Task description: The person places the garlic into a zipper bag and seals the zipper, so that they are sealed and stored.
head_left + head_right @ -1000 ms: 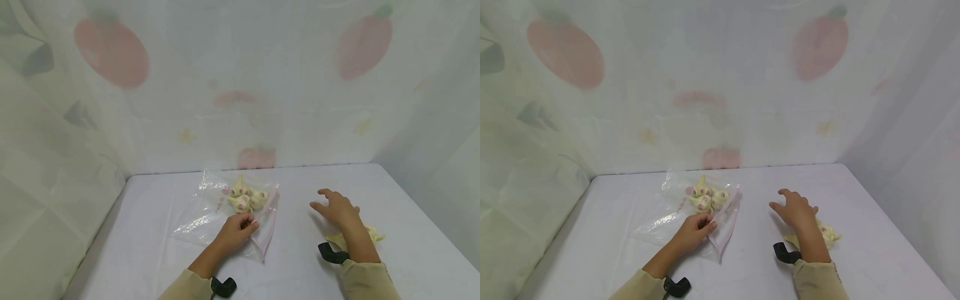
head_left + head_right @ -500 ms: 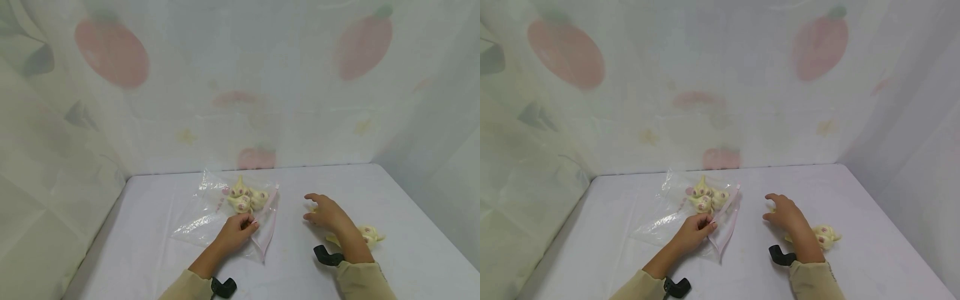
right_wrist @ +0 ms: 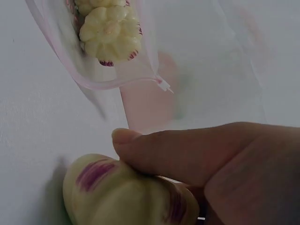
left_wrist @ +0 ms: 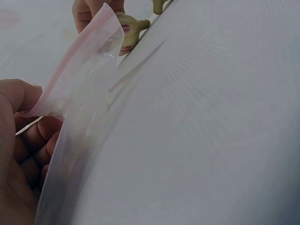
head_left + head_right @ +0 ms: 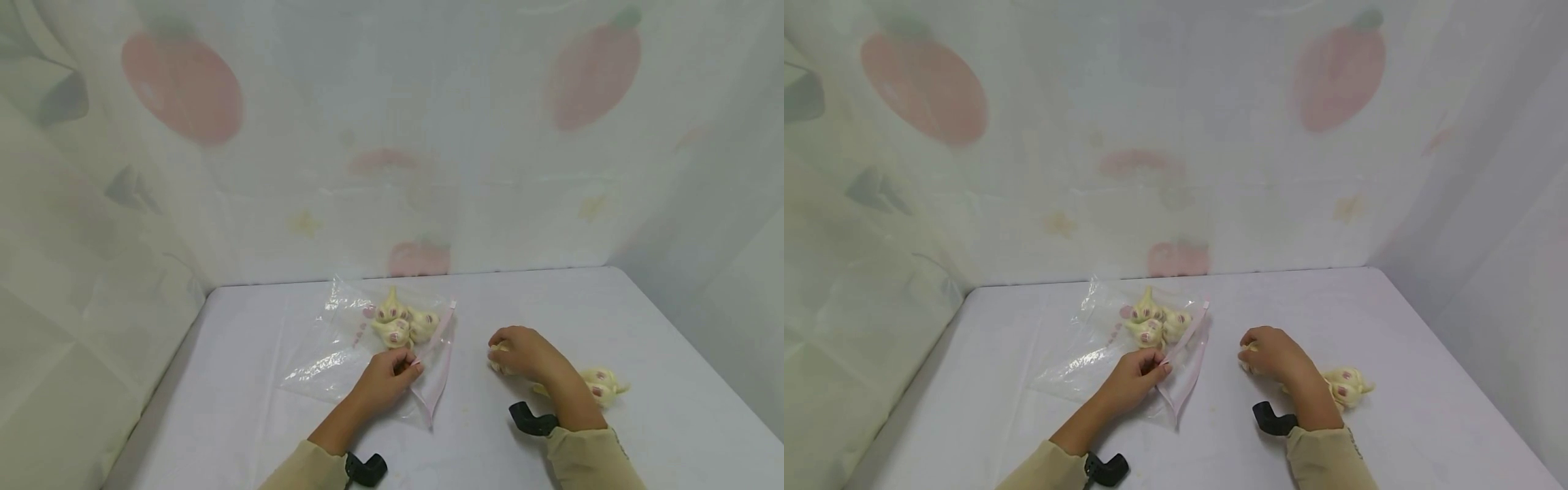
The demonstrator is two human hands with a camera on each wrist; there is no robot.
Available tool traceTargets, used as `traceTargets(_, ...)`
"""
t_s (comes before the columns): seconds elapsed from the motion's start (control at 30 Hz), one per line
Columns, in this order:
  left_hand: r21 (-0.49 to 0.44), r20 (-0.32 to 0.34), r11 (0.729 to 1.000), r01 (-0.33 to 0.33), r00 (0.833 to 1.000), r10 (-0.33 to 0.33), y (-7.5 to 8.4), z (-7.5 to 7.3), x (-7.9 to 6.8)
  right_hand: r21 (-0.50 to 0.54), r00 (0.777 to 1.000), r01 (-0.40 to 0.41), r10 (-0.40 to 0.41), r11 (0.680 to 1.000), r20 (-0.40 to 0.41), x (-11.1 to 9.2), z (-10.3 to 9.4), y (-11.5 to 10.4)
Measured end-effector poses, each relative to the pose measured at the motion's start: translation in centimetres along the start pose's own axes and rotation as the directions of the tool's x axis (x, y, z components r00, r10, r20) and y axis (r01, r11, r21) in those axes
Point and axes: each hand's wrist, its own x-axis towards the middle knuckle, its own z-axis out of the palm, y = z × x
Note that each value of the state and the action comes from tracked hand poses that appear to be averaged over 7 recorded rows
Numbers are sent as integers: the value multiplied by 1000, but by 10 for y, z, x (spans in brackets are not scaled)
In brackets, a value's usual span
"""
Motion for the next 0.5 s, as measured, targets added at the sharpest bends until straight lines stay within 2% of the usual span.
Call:
traceTargets(0.23,10,-4,1000,5,1000,-5,-2,0,0,-8,999,18,-18,1000,-50,3,2,-2)
traceTargets(0.5,17,-2,1000,14,1000,-14,-3,1,1,41,989,47,-41,998,-142,1,1,-7)
